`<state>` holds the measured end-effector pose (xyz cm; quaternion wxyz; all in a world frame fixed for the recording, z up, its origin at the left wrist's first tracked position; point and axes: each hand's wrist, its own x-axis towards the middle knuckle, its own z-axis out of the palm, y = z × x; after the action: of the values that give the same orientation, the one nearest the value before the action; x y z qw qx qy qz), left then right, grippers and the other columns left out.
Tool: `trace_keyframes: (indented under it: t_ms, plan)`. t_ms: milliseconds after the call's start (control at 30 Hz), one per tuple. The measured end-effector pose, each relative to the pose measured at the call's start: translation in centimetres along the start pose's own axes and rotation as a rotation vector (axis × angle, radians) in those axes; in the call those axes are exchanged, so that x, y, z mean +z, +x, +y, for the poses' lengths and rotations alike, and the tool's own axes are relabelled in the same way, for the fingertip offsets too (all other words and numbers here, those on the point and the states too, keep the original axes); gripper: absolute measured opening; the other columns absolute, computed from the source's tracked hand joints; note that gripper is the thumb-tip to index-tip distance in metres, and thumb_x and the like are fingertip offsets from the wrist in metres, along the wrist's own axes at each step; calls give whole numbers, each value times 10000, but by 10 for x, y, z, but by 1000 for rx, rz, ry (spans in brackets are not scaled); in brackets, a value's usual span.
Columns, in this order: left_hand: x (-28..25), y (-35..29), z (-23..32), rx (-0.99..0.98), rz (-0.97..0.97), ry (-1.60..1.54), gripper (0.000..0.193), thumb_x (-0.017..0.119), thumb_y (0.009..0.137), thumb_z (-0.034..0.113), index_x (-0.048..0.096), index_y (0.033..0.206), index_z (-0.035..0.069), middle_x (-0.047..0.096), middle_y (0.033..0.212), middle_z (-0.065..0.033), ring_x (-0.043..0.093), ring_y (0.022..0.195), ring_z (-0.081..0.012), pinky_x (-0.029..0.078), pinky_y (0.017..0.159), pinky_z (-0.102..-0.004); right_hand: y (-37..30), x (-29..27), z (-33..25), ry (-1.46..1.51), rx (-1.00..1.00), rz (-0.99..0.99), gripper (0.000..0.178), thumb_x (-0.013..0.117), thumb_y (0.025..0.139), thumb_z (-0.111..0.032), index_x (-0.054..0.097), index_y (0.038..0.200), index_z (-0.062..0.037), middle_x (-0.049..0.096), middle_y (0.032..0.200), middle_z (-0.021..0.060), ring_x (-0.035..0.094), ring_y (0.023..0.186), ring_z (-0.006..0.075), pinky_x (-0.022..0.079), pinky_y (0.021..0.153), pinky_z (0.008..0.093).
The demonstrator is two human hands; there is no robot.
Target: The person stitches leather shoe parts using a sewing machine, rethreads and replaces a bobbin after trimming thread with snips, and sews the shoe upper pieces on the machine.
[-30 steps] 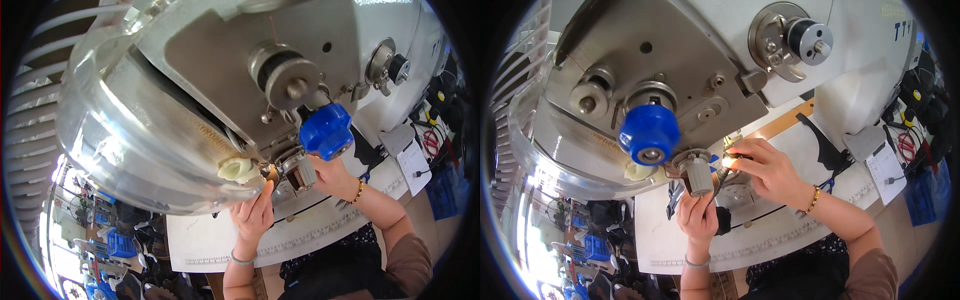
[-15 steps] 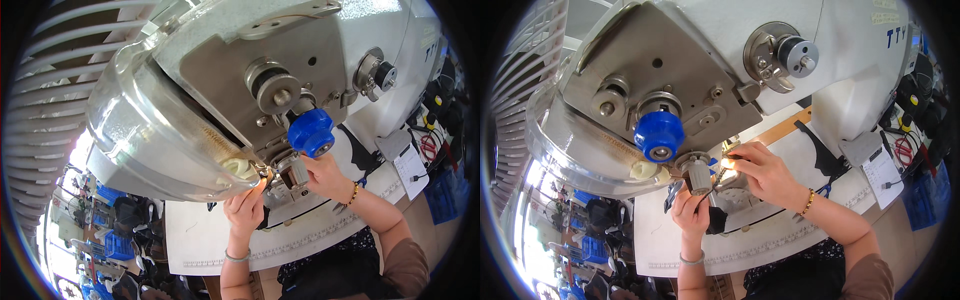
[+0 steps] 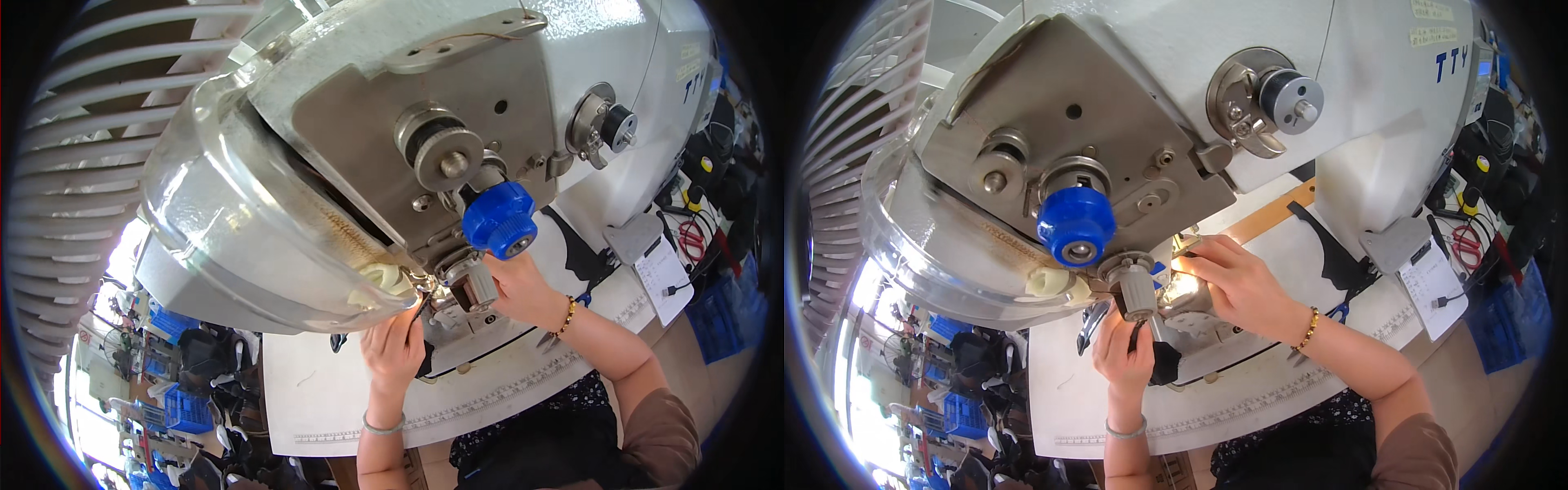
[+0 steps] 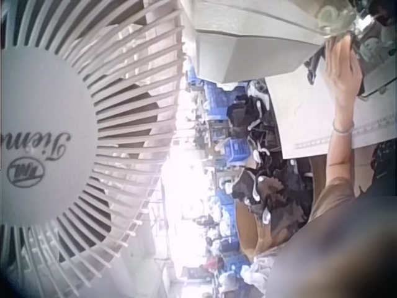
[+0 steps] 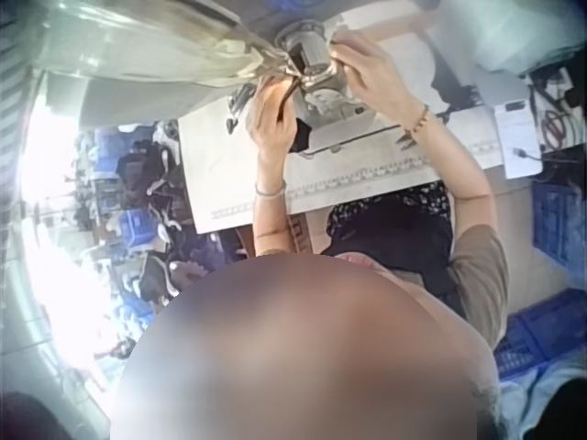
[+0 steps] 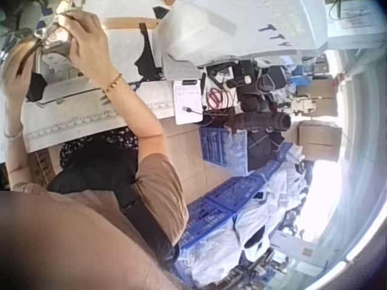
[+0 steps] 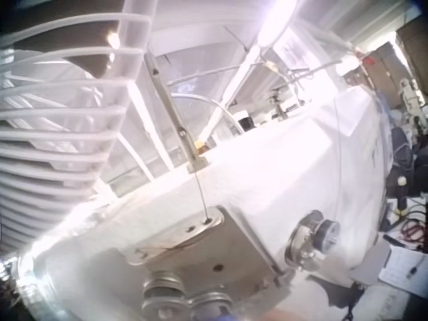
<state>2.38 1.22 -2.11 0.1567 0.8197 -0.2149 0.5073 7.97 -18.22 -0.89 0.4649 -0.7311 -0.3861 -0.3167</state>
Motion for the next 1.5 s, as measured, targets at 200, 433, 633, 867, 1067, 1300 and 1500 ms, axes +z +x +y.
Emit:
trace_keyframes:
  t_ms: [200, 433, 633, 867, 1067, 1300, 1500]
  plan:
    - [-8, 3, 3, -265, -214, 20, 279, 563, 663, -30, 624, 932, 21, 600, 945, -161, 560, 885, -333, 439, 798, -397, -3, 5, 10, 3, -32, 50, 398, 474, 681, 119, 584, 1025, -47, 570, 956, 100, 555, 880, 274, 481, 711, 335]
    - [-14, 6, 3, -81, -198, 20, 404, 491, 711, -100, 609, 1074, 33, 589, 1114, -149, 553, 1054, -324, 439, 900, -385, 6, 3, 10, 134, 120, -10, 357, 443, 698, 136, 587, 979, -29, 576, 926, 123, 571, 812, 288, 471, 680, 313]
    - [-19, 5, 33, -130, -293, 185, 455, 480, 727, -105, 553, 1157, 25, 561, 1176, -139, 514, 1127, -322, 428, 944, -393, 12, 12, 20, 490, 372, -82, 305, 392, 742, 161, 584, 933, 20, 606, 920, 112, 605, 849, 205, 463, 765, 265]
    - [-21, 2, 37, -132, -306, 201, 528, 458, 673, -122, 540, 1174, 20, 546, 1186, -154, 507, 1127, -333, 434, 926, -392, 8, 17, 18, 573, 429, -48, 259, 394, 788, 139, 594, 920, 39, 617, 905, 83, 597, 852, 148, 460, 760, 242]
    - [-26, 8, 39, -132, -356, 254, 536, 482, 665, -93, 532, 1187, 21, 550, 1174, -158, 516, 1112, -337, 446, 900, -386, 18, 18, 7, 636, 618, 36, 143, 486, 830, -1, 617, 799, 45, 585, 722, 30, 501, 626, 66, 389, 547, 210]
    - [-49, 22, 53, -219, -458, 86, 415, 592, 807, 135, 522, 1192, -4, 555, 1174, -167, 512, 1114, -350, 424, 920, -399, 29, 29, 27, 974, 836, -16, 70, 518, 826, -70, 551, 818, -9, 474, 614, -23, 438, 531, 35, 350, 457, 223]
    - [-50, 8, 37, -276, -599, 60, 580, 637, 798, 260, 427, 1311, 87, 363, 1372, -173, 310, 1282, -371, 217, 1044, -517, 29, 21, 38, 1080, 840, -291, 118, 493, 829, -88, 498, 903, 4, 476, 675, 6, 451, 584, 62, 371, 494, 245]
